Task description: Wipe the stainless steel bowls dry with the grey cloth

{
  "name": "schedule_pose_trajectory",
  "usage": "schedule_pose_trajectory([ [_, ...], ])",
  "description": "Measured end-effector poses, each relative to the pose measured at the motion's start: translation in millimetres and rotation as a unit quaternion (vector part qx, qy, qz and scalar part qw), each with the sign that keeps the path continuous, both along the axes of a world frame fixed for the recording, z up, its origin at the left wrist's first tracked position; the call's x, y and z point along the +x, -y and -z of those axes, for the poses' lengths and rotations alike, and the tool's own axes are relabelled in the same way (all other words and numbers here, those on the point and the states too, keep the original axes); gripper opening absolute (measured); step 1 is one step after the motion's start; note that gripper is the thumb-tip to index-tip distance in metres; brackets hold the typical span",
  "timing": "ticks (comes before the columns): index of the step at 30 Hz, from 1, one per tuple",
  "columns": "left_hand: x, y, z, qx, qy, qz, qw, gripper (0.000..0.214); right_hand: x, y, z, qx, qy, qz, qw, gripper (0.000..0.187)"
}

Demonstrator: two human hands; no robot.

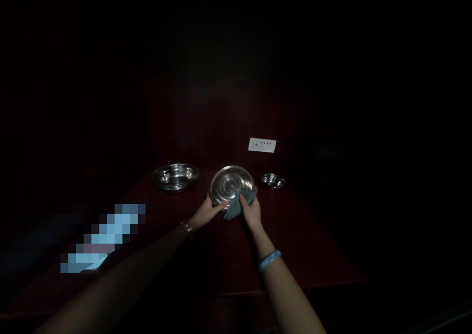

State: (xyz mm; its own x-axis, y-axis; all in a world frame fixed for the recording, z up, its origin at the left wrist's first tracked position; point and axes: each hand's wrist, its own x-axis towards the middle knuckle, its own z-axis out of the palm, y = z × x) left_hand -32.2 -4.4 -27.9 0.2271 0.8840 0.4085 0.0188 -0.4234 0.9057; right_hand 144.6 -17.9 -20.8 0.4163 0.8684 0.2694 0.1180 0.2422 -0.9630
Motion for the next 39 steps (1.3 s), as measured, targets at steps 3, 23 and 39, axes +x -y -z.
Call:
schedule_pose_trajectory([
  [3,0,0,2.8,0.005,-0.008,0.023,1.0,0.082,1,-1,1.3,0.002,-0.008,-0.001,1.0,0.034],
  [23,1,0,-19.2,0.002,0.107,-0.079,0.991,0.049,-1,-2,1.0,0.018,-0.006,-0.004,1.0,0.035],
  [39,5,-2,6.3,-0.03,0.022,0.037,0.999,0.087,0,-1,-0.7,-0.013,-0.028,-0.001,1.0,0.038],
])
